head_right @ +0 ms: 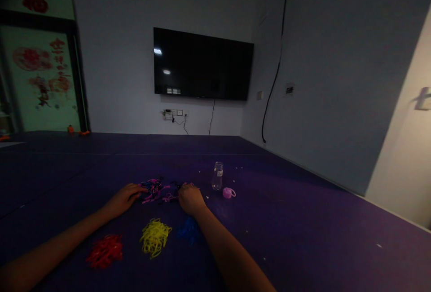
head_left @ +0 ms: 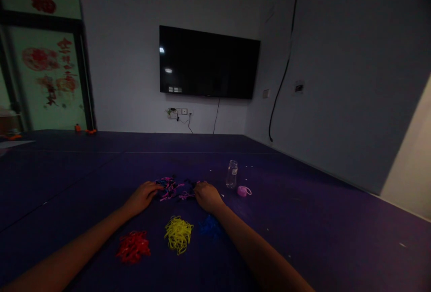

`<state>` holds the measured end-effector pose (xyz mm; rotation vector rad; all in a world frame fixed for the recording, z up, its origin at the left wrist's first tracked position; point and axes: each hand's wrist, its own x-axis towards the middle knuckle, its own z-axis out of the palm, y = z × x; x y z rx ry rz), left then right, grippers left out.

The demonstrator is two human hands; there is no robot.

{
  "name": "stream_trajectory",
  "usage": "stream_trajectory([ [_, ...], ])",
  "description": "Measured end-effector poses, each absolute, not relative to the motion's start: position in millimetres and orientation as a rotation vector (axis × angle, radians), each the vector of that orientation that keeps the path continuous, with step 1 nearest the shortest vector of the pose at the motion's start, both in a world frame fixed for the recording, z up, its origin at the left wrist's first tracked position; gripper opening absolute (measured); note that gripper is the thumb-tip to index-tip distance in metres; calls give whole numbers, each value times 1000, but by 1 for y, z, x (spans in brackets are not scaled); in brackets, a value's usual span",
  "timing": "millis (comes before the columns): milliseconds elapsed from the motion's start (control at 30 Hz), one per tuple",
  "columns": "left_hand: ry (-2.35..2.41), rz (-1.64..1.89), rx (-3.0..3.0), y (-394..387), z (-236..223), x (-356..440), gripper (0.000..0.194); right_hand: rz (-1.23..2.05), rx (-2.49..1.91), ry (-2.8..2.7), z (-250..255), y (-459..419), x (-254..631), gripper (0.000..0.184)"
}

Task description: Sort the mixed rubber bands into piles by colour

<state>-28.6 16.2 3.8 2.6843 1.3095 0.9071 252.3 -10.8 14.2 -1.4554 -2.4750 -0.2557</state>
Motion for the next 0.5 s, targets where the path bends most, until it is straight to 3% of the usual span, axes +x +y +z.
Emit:
stream_trajectory([
  [500,1551,432,2832,12,13,-20,53,-251,-1490,-2453,10,-8,252,30],
])
